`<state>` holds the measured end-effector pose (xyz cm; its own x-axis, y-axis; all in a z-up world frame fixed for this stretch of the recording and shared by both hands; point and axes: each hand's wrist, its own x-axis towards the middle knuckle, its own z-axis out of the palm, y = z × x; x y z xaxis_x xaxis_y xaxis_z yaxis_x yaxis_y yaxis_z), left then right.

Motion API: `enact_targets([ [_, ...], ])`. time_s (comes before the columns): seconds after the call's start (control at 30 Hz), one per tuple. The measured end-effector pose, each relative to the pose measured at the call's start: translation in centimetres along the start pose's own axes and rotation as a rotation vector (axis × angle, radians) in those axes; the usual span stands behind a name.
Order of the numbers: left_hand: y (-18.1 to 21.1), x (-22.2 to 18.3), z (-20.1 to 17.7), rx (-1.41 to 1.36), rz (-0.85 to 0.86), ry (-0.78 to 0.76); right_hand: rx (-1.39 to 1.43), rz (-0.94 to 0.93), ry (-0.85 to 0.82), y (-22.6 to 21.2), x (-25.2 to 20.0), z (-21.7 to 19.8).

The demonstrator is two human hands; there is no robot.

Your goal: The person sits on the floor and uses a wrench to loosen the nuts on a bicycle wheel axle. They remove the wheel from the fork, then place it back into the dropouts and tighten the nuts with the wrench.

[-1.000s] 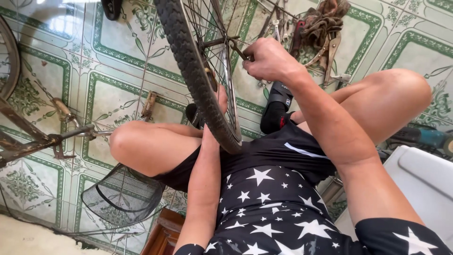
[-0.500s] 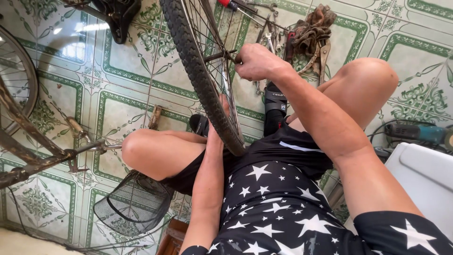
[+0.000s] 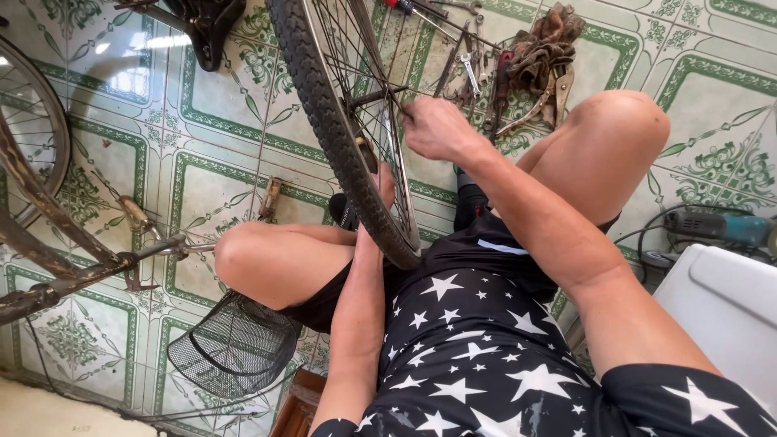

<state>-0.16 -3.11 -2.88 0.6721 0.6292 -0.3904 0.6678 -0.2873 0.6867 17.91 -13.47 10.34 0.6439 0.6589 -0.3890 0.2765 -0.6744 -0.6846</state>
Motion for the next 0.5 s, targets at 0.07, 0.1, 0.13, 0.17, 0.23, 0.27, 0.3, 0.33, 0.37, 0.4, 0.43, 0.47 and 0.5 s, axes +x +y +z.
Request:
enact_targets([
  [0.07,1.1,-0.4,-0.7,0.054,0.078,0.06,0.049,0.012,0.036,0.2,-0.5,0.7],
  [0.1,1.9,-0.7,-1.2,-0.029,0.103,0.108,0.072,0.034,0.034,0.3,-0.5,1.0],
  [0.13,2.8,-1.1,-1.7,-0.113,0.128,0.156,0.096,0.056,0.031,0.5,-0.4,1.4],
  [0.17,3.7,-1.4,-2.1,-0.197,0.15,0.204,0.127,0.054,0.065,1.0,-0.4,1.8],
  [0.23,5.3,-1.3,-2.9,-0.129,0.123,0.197,0.189,0.05,0.13,2.2,-0.4,3.2],
  [0.27,5.8,-1.3,-3.3,-0.095,0.108,0.194,0.261,-0.025,0.184,2.9,-0.6,4.0],
  [0.3,6.2,-1.3,-3.9,-0.031,0.051,0.146,0.33,-0.105,0.237,3.7,-0.7,4.6],
  [0.33,6.3,-1.2,-4.5,0.033,-0.007,0.097,0.399,-0.186,0.29,4.3,-0.6,4.9],
  [0.37,6.3,-1.3,-4.8,0.101,-0.066,0.044,0.491,-0.043,0.187,4.9,-0.2,5.1],
  [0.4,6.2,-1.3,-4.7,-0.003,-0.084,0.029,0.581,0.099,0.08,5.3,0.2,5.2],
  [0.43,5.9,-1.1,-4.5,-0.104,-0.102,0.015,0.669,0.241,-0.029,5.6,0.5,5.3],
  [0.47,5.4,-1.1,-4.4,-0.206,-0.12,0.001,0.644,0.209,-0.041,5.8,0.7,5.3],
  [0.5,4.9,-0.8,-4.1,-0.357,-0.148,-0.024,0.612,0.169,-0.052,6.2,1.2,5.0],
])
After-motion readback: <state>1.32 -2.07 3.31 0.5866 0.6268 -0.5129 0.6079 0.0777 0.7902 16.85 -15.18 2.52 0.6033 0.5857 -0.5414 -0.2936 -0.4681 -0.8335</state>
